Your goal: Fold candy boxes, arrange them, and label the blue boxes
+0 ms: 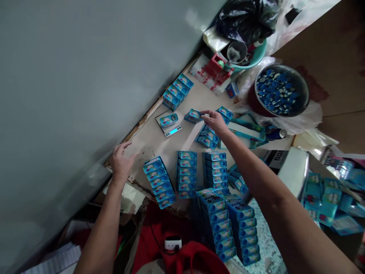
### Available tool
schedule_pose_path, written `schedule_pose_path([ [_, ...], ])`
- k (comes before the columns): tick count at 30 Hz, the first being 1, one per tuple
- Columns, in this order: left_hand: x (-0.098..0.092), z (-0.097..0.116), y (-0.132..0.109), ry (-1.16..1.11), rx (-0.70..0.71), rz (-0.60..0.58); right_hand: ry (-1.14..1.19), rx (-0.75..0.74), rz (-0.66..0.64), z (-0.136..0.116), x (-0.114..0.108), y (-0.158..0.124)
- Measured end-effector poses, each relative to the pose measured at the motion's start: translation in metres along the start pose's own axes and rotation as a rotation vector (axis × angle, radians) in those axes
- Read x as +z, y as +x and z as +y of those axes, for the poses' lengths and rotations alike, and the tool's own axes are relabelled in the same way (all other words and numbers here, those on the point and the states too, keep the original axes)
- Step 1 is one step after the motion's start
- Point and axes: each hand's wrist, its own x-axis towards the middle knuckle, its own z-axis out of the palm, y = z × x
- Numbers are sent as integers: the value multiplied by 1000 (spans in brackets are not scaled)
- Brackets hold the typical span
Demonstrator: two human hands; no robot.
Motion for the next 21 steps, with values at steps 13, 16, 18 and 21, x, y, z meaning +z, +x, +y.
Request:
schedule_pose_path([
  [13,4,-4,-12,0,-13,-8,255,171,51,-12,-29,-16],
  [16,1,-6,-16,0,-14,-19,174,111,39,-14,-24,-15],
  [18,0,-7,-19,2,-5,-17,136,74,44,-13,-17,-12],
  [21,0,-9,-21,14,-2,-1,59,12,47,-10,-6,-6],
])
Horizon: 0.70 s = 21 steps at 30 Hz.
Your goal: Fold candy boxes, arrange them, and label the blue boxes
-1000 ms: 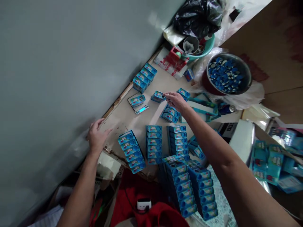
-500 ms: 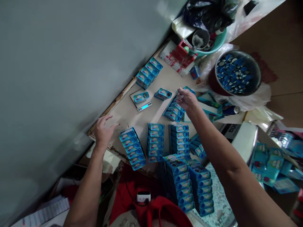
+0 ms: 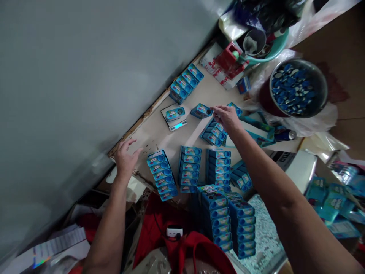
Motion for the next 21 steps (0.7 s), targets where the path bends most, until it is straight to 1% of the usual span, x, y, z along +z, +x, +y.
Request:
schedule_pose_path([
  [3,0,-1,-2,12,-8,1,-56,-31,10,6,9,3],
  [5,1,-2,-3,19,-17,-6,-72,-38,22,9,11,5],
  [9,2,-1,-2,20,-28,-11,-41,-51,23,7,5,5],
  [15,8,7,9,-23,-7,10,179,115,-40,-8,-9,3],
  [18,20,19,23,-89,-36,2,196,183,-117,-12,-7,1],
  [21,43,36,46,-189,-37,-17,195,196,-194,-13,0,-1],
])
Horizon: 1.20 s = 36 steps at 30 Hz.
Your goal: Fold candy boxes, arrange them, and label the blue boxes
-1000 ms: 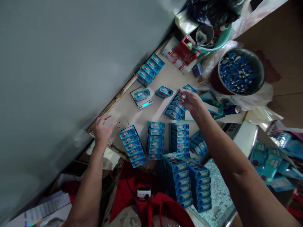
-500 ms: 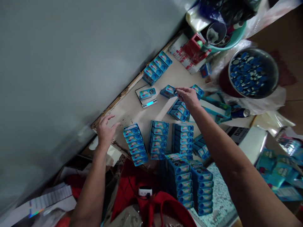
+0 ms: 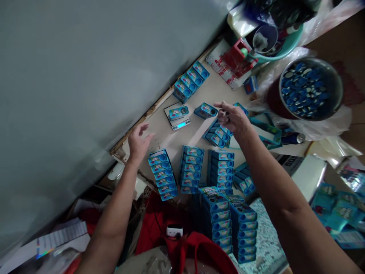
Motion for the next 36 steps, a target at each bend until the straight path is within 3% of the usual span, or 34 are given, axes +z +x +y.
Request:
schedule_pose_path([
  [5,48,22,48,-44,121,-55,1,-98,-72,1,4,1],
  [9,65,31,64,-38,200,-99,-119,-194,16,0,-8,10],
  [13,67,29,61,-27,198,-118,-340,-280,138,5,-16,22],
  [20,77,30,64,-50,137,-117,-514,-324,234,18,-11,28],
  [25,91,40,71,-41,184,-163,-983,-452,353,23,-8,23],
  [30,101,45,67,-19,174,-184,-1566,-311,342,25,6,24],
  [33,100,44,63,-52,148,-151,-1628,-275,347,20,15,25],
  [36,81,36,53,-49,147,-89,-1564,-297,259,11,26,20],
])
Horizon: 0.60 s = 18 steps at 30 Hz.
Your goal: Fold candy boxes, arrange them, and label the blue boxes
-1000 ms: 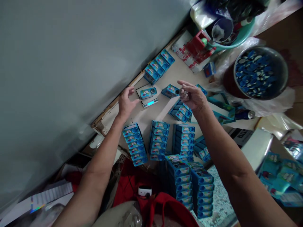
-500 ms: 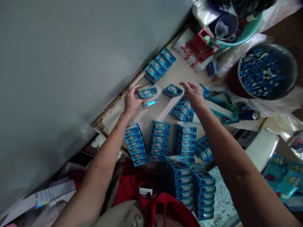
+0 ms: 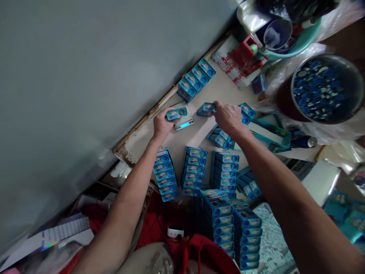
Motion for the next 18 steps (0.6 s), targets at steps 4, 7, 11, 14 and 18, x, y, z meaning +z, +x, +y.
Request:
schedule_pose_path([
  [4,-42,-14,-30,26,-81,108,45,-111,-74,-37,-9,-6],
  [7,-69,-23,-54,10,-149,149,88,-177,-130,-75,-3,-4],
  [11,-87,-21,-74,24,-152,143,221,-143,-102,-104,2,-5],
  [14,-94,-2,-78,86,-28,132,491,-64,25,-92,-7,-31],
  [18,-96,43,-81,135,138,4,1234,154,45,-44,-30,-116],
])
